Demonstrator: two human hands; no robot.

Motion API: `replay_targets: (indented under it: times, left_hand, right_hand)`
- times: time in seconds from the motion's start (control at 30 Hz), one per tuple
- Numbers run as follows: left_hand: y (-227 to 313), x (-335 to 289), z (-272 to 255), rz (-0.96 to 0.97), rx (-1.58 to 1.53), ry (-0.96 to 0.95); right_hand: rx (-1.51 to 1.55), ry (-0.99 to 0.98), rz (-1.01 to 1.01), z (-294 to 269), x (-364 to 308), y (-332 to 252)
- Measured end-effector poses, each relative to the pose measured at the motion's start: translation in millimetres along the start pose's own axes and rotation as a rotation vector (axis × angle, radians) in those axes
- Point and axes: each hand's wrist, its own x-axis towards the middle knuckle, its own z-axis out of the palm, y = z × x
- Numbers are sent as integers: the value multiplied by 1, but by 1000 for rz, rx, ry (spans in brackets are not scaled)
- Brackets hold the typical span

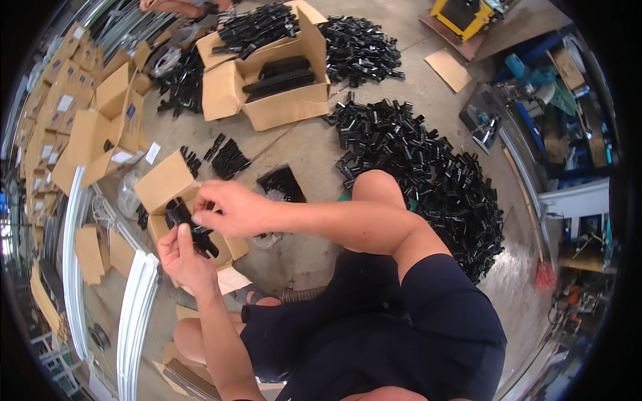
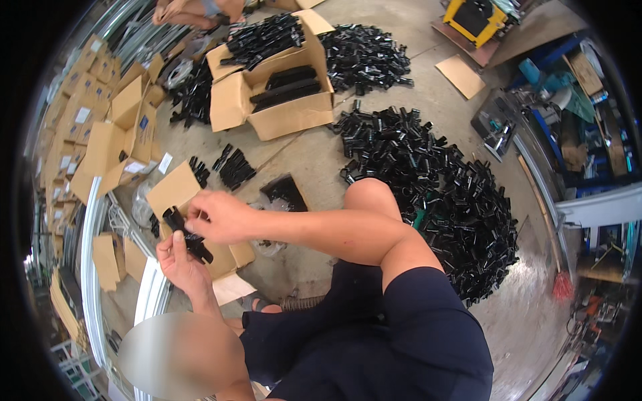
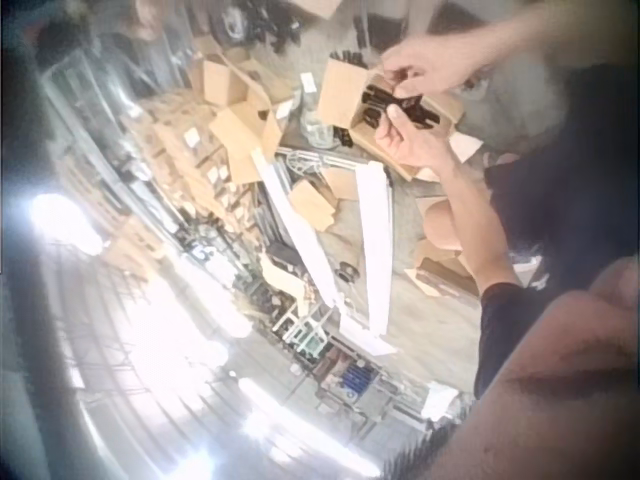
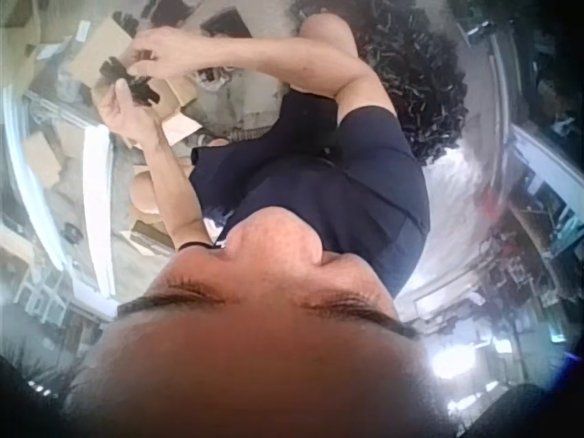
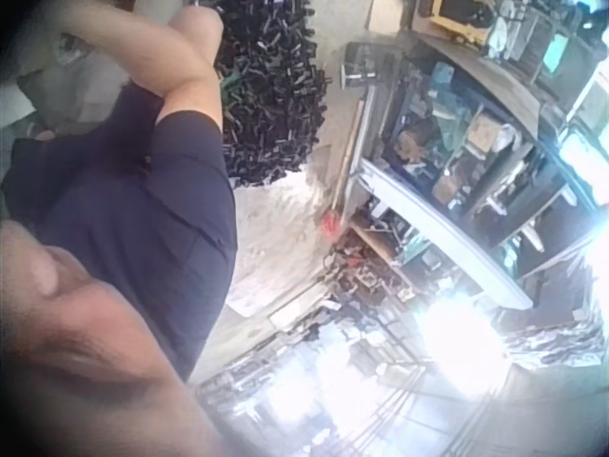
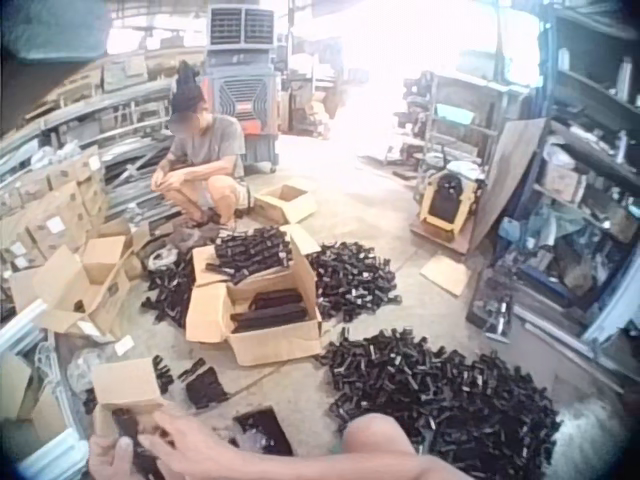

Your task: The person handles black plastic connectors by hand, fitting smaller components into the larger cylindrical housings.

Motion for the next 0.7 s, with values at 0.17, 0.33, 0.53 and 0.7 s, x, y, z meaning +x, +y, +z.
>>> replay_targets:
  times: [0.17,0.33,0.53,0.7]
  left_hand:
    - [3,2,8,-11,18,-49]
    - [-5,2,5,-31,24,-19]
    - [-4,4,0,-24,44,-56]
    - [-6,7,-9,-23,81,-21]
  right_hand:
    - [103,48,37,5,-3,4]
    - [153,65,75,7,-1,12]
    - [184,115,16,13,-1,16]
    - [73,74,125,13,1,13]
